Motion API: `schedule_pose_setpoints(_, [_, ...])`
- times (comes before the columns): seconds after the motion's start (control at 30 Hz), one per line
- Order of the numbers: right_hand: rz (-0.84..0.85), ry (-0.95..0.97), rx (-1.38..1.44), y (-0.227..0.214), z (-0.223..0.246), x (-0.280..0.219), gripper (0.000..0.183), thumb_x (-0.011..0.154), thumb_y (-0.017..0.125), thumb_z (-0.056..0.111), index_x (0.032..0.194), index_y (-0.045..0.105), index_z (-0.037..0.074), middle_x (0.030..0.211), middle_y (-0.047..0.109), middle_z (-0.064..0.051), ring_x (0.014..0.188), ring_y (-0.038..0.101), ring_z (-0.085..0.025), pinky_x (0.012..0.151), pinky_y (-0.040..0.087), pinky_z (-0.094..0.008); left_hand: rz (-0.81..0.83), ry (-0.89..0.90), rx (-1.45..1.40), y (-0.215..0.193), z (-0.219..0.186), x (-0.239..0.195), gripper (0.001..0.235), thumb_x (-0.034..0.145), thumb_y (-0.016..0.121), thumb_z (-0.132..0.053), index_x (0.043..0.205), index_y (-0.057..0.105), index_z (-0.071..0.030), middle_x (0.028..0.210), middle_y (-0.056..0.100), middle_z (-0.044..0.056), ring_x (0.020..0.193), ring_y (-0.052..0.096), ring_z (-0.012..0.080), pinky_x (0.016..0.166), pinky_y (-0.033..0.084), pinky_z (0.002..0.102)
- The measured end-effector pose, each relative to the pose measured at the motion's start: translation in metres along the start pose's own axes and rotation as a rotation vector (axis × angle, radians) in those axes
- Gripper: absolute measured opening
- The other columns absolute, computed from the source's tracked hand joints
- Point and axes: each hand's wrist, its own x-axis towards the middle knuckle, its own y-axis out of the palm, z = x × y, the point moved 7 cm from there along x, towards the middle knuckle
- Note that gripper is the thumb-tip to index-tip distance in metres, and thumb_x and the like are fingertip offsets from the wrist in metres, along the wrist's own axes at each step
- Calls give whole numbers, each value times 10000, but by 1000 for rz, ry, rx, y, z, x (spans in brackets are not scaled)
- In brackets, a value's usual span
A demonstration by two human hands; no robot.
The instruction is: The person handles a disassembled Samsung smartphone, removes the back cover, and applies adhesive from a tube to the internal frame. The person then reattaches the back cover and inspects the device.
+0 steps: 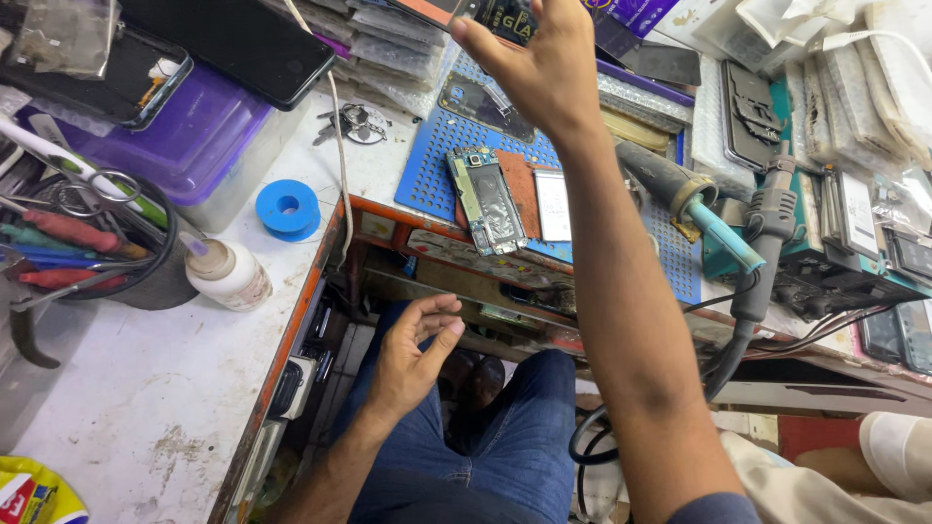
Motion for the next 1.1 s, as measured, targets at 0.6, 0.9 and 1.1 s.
schedule_pose_setpoints(0.6, [-11,311,-406,1,75,-183,366,806,851,289,1110,731,124,1256,687,-91,1101,672,-302,911,550,-397,-10,28,-31,15,-8,6,399,964,675,-151,1326,577,-15,1247,689,123,1114,680,177,991,546,339])
schedule_pose_setpoints(0.9, [-350,313,-375,-47,40,-197,162,1065,696,166,1209,720,95,1058,697,-95,899,712,-245,783,577,-338,-19,83,16,16,-28,12,355,972,677,-125,1300,594,-19,1233,699,108,1112,691,167,1026,550,340])
schedule_pose_setpoints(1.1, [-371,971,749,-16,-24,-228,329,987,660,210,1209,703,-29,966,737,-55,789,696,-95,633,617,-260,-132,415,329,19,-81,27,381,973,724,-111,1314,581,-18,1290,636,126,1130,686,199,1009,562,335])
